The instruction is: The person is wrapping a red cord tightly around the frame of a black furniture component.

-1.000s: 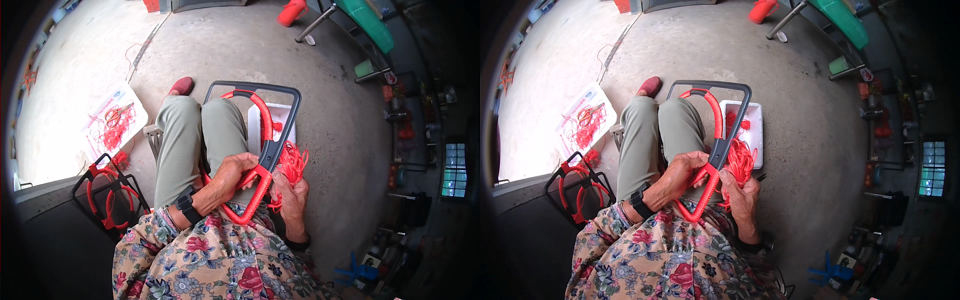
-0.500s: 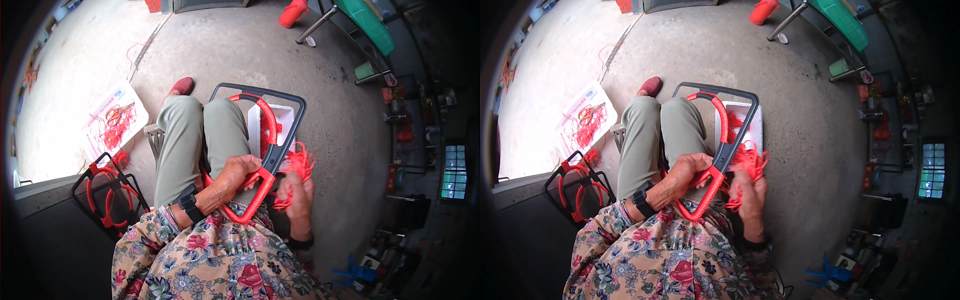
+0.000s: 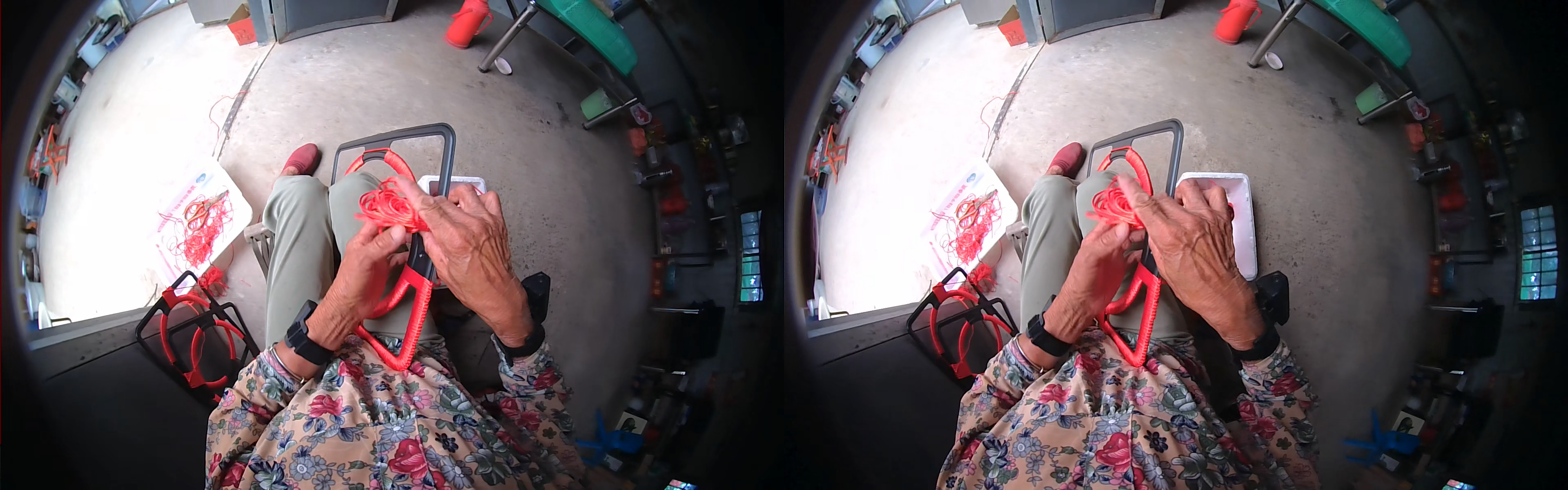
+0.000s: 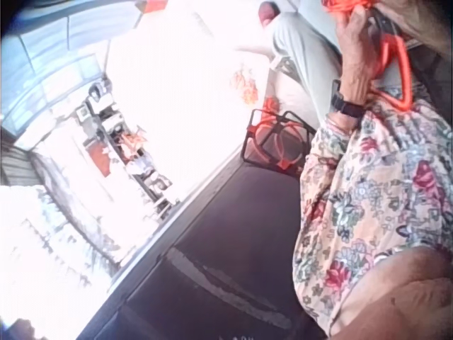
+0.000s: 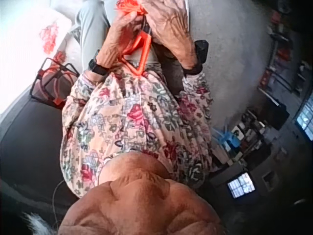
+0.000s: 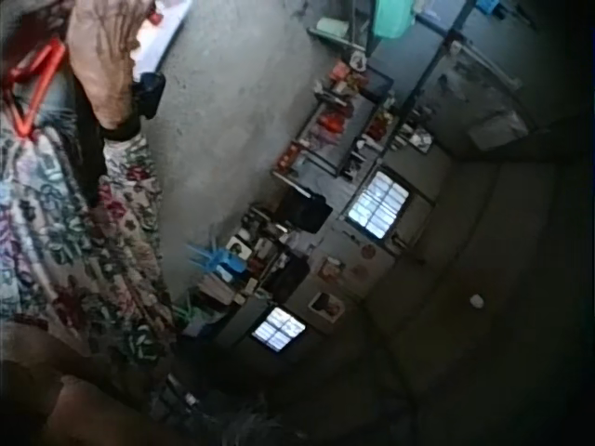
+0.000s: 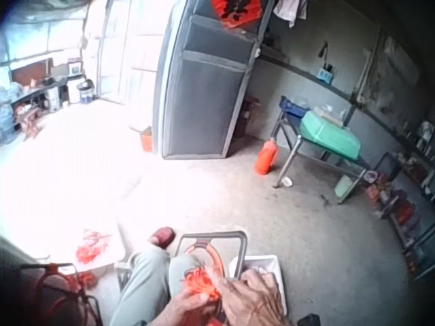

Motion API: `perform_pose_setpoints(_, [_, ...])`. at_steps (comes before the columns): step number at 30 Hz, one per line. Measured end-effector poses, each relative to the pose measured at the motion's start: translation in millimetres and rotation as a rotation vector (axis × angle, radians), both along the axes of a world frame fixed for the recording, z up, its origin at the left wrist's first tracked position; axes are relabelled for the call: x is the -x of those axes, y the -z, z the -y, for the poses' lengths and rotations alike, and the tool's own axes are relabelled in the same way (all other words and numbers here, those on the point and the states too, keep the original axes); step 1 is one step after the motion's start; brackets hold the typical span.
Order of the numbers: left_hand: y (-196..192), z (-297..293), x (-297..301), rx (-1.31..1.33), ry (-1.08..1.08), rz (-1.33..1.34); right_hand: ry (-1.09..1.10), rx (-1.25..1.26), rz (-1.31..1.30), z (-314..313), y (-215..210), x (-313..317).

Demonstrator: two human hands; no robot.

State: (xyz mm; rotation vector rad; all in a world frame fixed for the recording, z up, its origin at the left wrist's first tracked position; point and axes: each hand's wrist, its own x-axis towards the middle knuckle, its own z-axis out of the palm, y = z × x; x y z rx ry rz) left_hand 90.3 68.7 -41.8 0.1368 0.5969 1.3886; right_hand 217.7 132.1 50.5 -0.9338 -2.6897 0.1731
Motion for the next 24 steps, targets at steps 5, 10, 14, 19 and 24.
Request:
perform_pose_setpoints(5, [-0.2,-7.2,0.4,0.019,-0.002,-0.130,0.018,-0.006,0.032,-2.5,-0.8,-2.0])
perform_pose_setpoints(10, [-12.7,-16.2,-5.1,0.027,-0.149,-0.431,0.019,0.040,-0.052,-4.7,3.4,-5.5])
perform_pose_setpoints(14, [-12.0,-19.0,1.1,-0.045,-0.146,-0.334,0.020,0.143,-0.195,-4.7,0.2,-9.5])
perform_pose_setpoints(19, [0.6,-9.1,5.1,0.063,-0.161,-0.173,0.274,0.134,-0.618,19.2,16.3,-41.1])
perform_pose_setpoints(24, [19.0,0.3,3.2,0.200,-0.233,-0.173,0.383,0.593,-0.736,59.2,52.1,-54.8])
